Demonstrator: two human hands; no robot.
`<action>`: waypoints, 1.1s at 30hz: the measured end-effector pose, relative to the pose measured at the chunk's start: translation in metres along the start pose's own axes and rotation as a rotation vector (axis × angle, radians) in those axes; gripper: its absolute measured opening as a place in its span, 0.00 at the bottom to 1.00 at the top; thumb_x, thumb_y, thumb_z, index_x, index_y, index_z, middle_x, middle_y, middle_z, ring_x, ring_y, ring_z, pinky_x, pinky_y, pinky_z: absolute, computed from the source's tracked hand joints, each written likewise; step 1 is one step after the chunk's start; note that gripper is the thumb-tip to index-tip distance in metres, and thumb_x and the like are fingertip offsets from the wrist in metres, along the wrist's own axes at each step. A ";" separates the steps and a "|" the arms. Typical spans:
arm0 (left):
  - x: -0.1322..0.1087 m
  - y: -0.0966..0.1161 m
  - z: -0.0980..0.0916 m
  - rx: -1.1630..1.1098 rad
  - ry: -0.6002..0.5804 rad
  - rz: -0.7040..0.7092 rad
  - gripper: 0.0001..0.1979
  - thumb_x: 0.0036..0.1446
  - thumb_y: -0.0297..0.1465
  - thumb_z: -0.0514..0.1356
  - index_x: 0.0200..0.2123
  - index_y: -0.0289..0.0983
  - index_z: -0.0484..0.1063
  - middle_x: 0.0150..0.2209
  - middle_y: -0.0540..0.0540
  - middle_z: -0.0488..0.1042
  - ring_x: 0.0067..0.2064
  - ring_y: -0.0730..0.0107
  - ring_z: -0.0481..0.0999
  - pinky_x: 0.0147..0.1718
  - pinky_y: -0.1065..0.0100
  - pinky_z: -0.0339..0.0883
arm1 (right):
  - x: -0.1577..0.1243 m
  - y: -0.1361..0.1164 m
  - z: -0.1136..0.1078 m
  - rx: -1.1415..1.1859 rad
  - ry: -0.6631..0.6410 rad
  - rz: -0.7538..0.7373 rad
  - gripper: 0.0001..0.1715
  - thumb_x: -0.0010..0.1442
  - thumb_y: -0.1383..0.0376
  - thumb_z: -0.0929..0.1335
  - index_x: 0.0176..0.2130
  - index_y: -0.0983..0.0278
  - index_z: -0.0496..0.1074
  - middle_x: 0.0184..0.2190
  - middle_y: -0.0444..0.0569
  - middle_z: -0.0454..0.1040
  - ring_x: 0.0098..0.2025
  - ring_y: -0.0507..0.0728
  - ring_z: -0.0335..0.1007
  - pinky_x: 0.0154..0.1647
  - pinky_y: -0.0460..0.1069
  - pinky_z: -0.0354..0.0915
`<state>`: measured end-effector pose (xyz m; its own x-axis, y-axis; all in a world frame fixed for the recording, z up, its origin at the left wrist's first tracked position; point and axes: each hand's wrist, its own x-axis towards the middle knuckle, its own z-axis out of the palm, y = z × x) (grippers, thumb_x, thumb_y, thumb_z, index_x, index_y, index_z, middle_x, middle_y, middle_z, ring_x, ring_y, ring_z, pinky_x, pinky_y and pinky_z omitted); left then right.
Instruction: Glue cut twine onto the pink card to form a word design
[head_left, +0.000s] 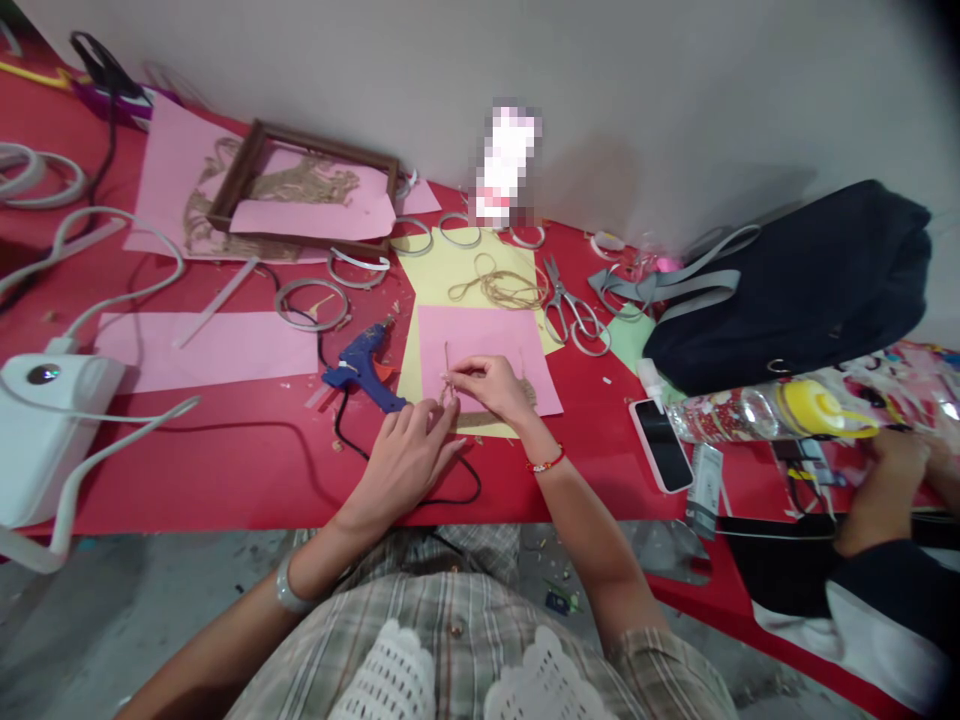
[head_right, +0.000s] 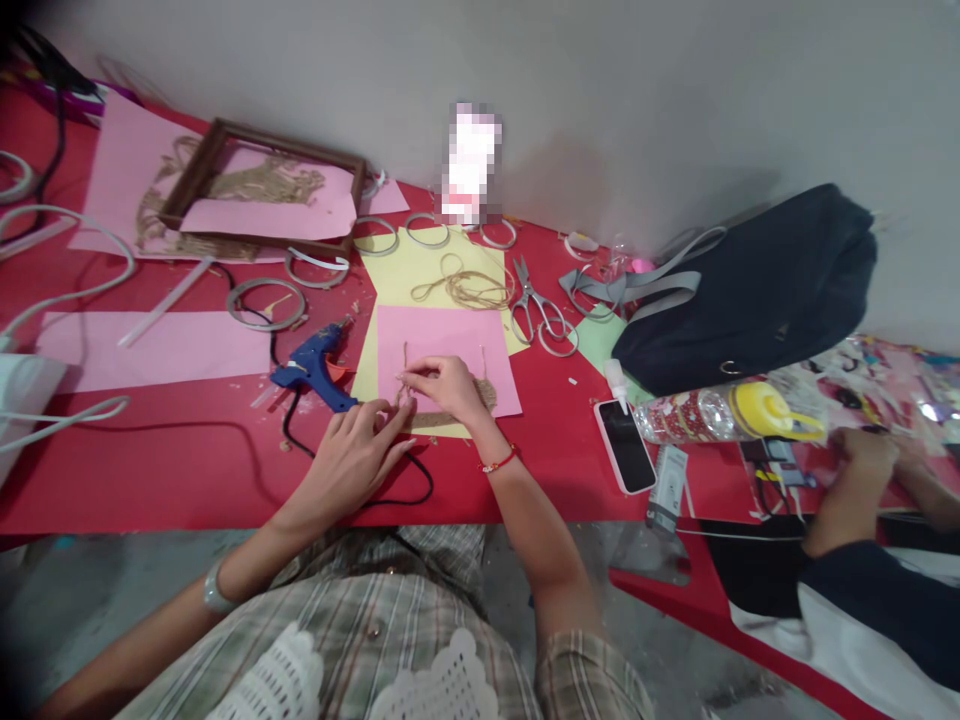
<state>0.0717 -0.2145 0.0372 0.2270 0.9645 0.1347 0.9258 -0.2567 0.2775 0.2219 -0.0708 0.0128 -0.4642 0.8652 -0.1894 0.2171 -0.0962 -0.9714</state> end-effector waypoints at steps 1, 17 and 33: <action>0.000 0.000 0.000 -0.001 0.001 -0.004 0.28 0.74 0.45 0.51 0.69 0.37 0.68 0.53 0.32 0.75 0.50 0.48 0.74 0.47 0.55 0.67 | 0.000 0.000 0.000 0.008 -0.002 0.002 0.18 0.51 0.53 0.79 0.35 0.65 0.83 0.32 0.50 0.83 0.35 0.56 0.77 0.39 0.50 0.70; 0.002 0.003 -0.002 0.090 -0.020 0.021 0.30 0.74 0.48 0.51 0.69 0.35 0.67 0.53 0.34 0.75 0.49 0.51 0.74 0.47 0.57 0.65 | 0.001 0.002 -0.001 0.017 -0.009 -0.016 0.12 0.52 0.59 0.78 0.35 0.64 0.82 0.33 0.49 0.84 0.36 0.56 0.79 0.40 0.50 0.72; 0.004 0.004 -0.001 0.065 -0.035 -0.008 0.32 0.74 0.48 0.52 0.70 0.32 0.65 0.54 0.30 0.75 0.50 0.49 0.75 0.47 0.56 0.65 | 0.001 0.002 0.000 -0.057 -0.014 -0.055 0.07 0.56 0.62 0.77 0.34 0.63 0.82 0.33 0.48 0.83 0.37 0.56 0.79 0.40 0.49 0.72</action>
<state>0.0755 -0.2121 0.0399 0.2291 0.9683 0.0992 0.9450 -0.2457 0.2159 0.2218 -0.0705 0.0106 -0.4887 0.8614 -0.1385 0.2393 -0.0204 -0.9707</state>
